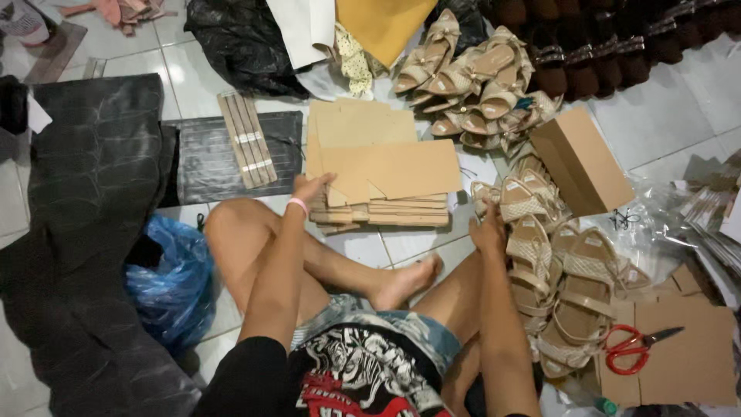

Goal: The person sits on the floor and uses scissors to trim excess material from beige sandals. They then place the sandals into cardboard shoe boxes, close the boxes, and stack them. The process is repeated for multiple pairs of sandals.

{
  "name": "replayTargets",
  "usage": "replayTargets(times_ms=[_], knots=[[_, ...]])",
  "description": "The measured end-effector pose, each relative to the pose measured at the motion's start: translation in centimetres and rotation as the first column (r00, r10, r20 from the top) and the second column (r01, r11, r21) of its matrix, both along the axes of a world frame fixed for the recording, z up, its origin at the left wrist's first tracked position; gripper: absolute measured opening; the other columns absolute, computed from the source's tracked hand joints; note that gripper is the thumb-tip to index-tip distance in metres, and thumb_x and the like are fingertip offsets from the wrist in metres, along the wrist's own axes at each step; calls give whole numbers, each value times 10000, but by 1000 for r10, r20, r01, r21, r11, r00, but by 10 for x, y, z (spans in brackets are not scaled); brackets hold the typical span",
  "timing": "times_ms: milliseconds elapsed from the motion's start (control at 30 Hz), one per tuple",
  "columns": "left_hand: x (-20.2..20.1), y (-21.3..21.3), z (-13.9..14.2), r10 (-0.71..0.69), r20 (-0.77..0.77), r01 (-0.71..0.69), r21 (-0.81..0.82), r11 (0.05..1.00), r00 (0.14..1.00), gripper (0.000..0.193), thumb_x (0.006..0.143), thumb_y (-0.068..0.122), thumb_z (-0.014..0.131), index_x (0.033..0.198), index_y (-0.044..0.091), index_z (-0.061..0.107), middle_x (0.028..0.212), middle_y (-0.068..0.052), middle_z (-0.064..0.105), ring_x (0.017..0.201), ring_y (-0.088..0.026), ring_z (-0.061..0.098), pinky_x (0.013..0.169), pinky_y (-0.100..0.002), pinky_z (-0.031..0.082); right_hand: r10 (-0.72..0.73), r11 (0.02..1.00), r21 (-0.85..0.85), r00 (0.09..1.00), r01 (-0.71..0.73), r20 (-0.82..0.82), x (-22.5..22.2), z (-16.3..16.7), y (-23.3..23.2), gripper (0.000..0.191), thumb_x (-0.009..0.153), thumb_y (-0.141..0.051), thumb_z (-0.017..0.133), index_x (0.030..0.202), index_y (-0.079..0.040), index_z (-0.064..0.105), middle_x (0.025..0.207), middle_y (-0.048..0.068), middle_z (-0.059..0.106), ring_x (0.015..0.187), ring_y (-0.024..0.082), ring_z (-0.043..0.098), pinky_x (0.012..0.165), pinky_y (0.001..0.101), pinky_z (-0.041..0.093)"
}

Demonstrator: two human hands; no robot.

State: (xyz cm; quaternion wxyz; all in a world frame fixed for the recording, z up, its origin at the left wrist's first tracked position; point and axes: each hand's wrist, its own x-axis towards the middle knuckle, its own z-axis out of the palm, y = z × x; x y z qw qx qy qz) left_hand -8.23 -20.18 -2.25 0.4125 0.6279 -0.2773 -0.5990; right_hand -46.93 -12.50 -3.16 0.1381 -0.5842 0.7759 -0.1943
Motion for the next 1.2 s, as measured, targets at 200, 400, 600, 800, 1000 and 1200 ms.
replayTargets(times_ms=[200,400,600,800,1000,1200], knots=[[27,34,-34,42,502,88,-233,968,864,804,825,474,707,1438,12,467,1266,-273,693,1158,-434,660,1000,-474,512,490,869,107,871,-484,-37,20,-17,29,623,798,-391,804,1310,-80,632,1306,278,596,1241,435,529,1058,482,409],[-10,47,-28,-165,882,361,-6,933,442,1217,625,675,862,1568,140,309,1573,-448,85,1465,-596,125,1099,-751,242,227,971,15,941,-239,250,7,-2,56,391,878,-214,722,1238,-73,671,1219,157,686,1036,304,681,882,400,560],[-4,49,-28,-291,871,488,69,870,395,1120,617,624,885,1535,218,388,1602,-369,38,1470,-603,44,1039,-849,189,136,954,-255,986,-156,-96,-35,5,61,255,945,-133,698,1146,18,655,1151,229,631,1085,398,619,939,457,525],[-8,34,-45,-218,973,878,40,477,74,942,677,264,860,1540,307,486,1633,-262,211,1431,-610,237,1059,-760,349,78,966,-232,985,-113,-154,-61,0,57,265,911,-205,727,1090,-11,721,1182,222,651,1083,417,633,947,469,514],[6,35,-41,-408,912,831,262,491,-47,737,712,321,850,1378,279,537,1564,-179,332,1394,-514,312,1044,-743,351,-23,842,461,835,-280,549,-16,22,73,367,936,-324,681,1269,-169,677,1248,55,691,1172,192,619,1000,349,472],[35,63,-65,-220,964,846,-12,533,152,671,791,317,734,1447,340,593,1643,-197,307,1493,-457,262,1138,-673,257,96,995,-34,928,-89,360,-127,70,-6,476,981,-301,717,1383,-52,659,1319,127,695,1204,261,653,1043,384,511]])
